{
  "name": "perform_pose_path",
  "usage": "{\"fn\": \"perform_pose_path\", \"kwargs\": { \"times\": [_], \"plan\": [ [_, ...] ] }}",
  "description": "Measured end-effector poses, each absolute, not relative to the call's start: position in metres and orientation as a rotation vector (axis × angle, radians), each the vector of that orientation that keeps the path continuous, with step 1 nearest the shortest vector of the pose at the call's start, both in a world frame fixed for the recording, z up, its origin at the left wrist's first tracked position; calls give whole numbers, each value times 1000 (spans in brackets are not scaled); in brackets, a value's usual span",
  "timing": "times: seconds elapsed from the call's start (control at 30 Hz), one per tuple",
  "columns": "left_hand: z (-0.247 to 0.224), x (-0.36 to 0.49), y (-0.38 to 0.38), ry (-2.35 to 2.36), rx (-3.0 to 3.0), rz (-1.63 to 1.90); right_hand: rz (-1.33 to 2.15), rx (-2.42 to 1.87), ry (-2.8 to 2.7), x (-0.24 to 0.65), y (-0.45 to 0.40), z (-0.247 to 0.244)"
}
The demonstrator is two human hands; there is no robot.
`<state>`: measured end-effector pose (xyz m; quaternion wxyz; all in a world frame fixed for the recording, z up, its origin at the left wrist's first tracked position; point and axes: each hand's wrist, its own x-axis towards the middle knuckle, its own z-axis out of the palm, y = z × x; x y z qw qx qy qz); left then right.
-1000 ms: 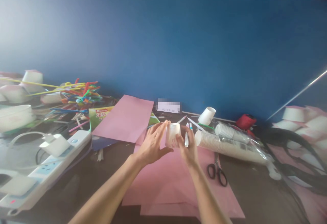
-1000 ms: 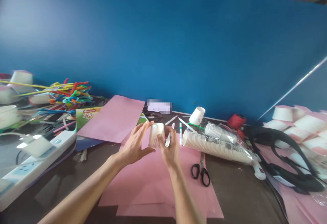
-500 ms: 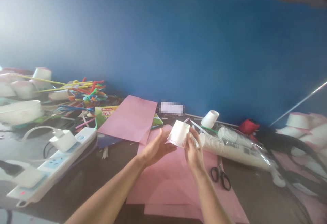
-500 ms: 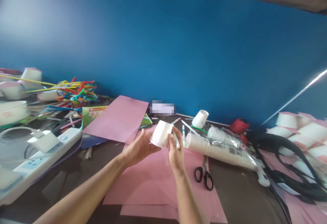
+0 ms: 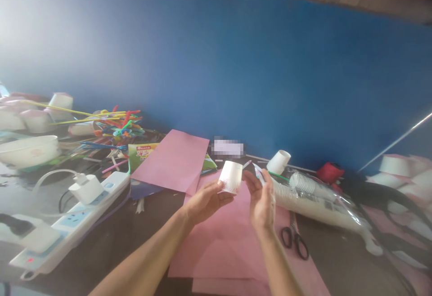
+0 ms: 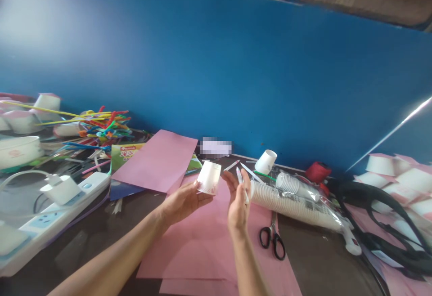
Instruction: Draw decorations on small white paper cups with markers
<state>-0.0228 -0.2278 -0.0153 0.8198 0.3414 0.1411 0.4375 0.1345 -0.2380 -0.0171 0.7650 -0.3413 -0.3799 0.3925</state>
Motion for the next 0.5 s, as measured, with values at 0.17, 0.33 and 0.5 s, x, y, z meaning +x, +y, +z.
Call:
{"fn": "perform_pose_path", "kwargs": {
  "times": [0.17, 0.33, 0.5],
  "plan": [
    [-21, -24, -223, 347, 670, 974, 1092, -569, -649, 142, -243, 0],
    [-24, -22, -223, 393, 608, 1021, 1220, -489, -706, 136, -250, 6],
    [-22, -19, -223, 413, 641, 1022, 1123, -596, -768, 127, -249, 2]
  ]
}}
